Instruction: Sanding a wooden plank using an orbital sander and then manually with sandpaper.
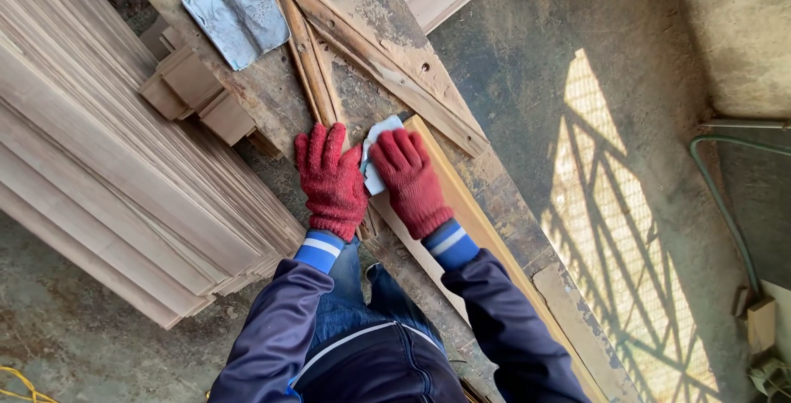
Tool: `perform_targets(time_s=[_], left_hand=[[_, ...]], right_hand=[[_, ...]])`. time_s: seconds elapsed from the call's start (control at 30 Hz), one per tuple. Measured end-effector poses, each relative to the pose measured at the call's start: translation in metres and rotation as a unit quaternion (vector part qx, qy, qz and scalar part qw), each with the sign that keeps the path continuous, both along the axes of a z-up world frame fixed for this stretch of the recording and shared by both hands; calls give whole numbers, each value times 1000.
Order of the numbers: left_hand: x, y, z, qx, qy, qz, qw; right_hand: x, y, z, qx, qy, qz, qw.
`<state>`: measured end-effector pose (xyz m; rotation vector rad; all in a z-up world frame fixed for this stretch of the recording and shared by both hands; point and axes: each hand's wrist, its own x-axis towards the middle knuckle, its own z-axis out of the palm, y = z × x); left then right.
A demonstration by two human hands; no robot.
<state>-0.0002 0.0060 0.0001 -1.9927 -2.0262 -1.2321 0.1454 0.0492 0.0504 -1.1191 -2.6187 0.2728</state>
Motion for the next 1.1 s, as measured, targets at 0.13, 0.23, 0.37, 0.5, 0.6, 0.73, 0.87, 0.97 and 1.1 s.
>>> perform_targets(time_s=[0.13,0.23,0.37,0.5,0.6,0.73,0.87,0.97,1.1], left_hand=[[1,2,5,13,9,3,1000],[-1,0,12,3,8,-13,1000],[-4,3,13,-5,8,-20,1000],[-3,1,10,-2,5,-23,1000],[-4,0,12,-6,12,-28,1000],[-1,-1,9,2,18,-28,999],[-2,0,9,-7,8,-28,1000],[-3,2,10,-10,8,-28,1000],[-2,0,12,-17,11,-30,999]], right_hand=[[25,-25,26,15,11,-7,1000],[71,-75,54,-43,-12,-47,998],[90,-102,59,-67,-76,-102,990],[45,-37,30,-13,-18,-100,995],[7,23,19,32,22,-89,995],[35,-2,28,50,-23,-92,994],[92,-80,65,-31,-32,-103,994],[113,-116,74,-59,-51,-133,988],[87,-77,53,-42,28,-128,990]])
